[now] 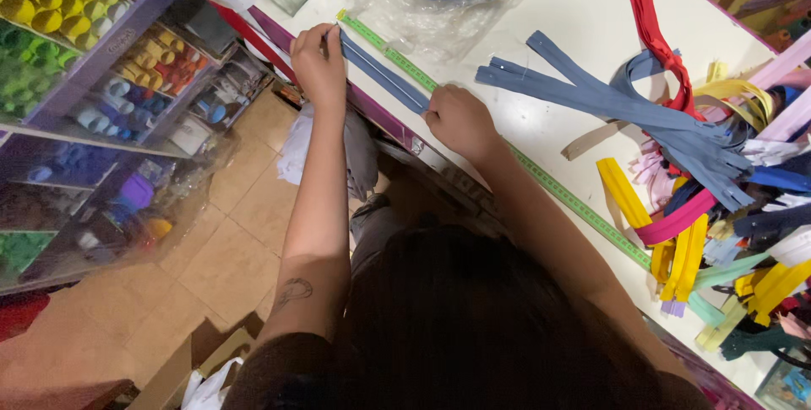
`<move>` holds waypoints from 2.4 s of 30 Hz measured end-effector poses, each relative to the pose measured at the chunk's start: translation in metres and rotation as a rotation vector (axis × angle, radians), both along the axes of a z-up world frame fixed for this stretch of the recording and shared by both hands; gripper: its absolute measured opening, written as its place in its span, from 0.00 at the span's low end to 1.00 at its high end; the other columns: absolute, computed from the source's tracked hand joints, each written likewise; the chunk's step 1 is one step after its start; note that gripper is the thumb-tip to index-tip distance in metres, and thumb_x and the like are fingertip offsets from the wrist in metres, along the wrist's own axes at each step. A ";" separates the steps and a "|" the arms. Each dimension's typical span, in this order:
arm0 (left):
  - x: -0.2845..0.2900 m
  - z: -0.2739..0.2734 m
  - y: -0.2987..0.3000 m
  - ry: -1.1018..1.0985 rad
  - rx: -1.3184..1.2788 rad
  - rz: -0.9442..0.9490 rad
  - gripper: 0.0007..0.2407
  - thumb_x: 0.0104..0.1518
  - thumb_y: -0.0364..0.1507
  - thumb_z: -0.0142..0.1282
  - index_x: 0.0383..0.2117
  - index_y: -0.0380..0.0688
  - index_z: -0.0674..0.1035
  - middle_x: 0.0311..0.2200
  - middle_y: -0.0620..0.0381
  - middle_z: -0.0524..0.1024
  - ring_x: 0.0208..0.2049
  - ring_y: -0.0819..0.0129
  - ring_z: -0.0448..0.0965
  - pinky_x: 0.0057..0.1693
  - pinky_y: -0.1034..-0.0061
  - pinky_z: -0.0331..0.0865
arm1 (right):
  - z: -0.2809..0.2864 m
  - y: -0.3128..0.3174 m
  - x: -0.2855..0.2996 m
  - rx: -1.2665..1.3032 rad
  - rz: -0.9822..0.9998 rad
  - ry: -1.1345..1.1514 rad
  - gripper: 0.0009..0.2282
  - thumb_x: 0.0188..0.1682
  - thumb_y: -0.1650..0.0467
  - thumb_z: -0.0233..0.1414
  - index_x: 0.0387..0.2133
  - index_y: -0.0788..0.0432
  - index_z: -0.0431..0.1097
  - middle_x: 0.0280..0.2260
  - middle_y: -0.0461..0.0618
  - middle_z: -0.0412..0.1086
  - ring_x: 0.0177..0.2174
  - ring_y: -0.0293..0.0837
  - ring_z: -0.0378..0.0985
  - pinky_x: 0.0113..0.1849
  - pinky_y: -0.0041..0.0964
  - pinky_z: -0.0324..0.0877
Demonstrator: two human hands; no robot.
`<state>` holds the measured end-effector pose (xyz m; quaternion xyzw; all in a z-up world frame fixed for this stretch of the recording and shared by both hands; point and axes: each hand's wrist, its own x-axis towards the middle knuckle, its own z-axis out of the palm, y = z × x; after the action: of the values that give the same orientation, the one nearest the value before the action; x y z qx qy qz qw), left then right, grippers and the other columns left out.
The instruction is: The person picks up zippers from a large pile and measures each one against a tape measure fixed to a counter before placing them to the side.
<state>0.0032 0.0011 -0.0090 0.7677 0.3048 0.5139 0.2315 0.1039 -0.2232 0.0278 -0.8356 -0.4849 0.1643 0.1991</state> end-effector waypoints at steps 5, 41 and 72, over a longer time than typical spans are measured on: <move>0.004 -0.004 0.002 0.005 -0.004 0.004 0.05 0.56 0.27 0.54 0.29 0.44 0.82 0.27 0.57 0.77 0.32 0.59 0.73 0.40 0.67 0.67 | 0.030 -0.005 -0.001 -0.198 0.008 0.130 0.14 0.51 0.67 0.41 0.15 0.58 0.53 0.23 0.47 0.57 0.25 0.45 0.59 0.26 0.42 0.52; -0.015 0.044 -0.157 -0.093 -0.101 -0.652 0.03 0.51 0.21 0.62 0.26 0.46 0.83 0.28 0.57 0.79 0.34 0.58 0.81 0.43 0.70 0.73 | 0.001 -0.116 0.004 0.538 -0.279 0.583 0.04 0.49 0.71 0.57 0.29 0.59 0.73 0.32 0.51 0.72 0.31 0.41 0.72 0.36 0.37 0.67; -0.026 0.033 -0.087 0.073 0.115 -0.273 0.04 0.56 0.25 0.57 0.25 0.41 0.77 0.25 0.51 0.70 0.31 0.51 0.74 0.41 0.63 0.68 | -0.019 -0.122 -0.002 0.700 -0.076 0.541 0.06 0.39 0.79 0.54 0.30 0.62 0.72 0.19 0.54 0.68 0.19 0.42 0.65 0.26 0.36 0.61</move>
<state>-0.0232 -0.0855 0.0237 0.8320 0.1760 0.4662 0.2438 0.1019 -0.3454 0.0088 -0.6620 -0.4108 0.1954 0.5957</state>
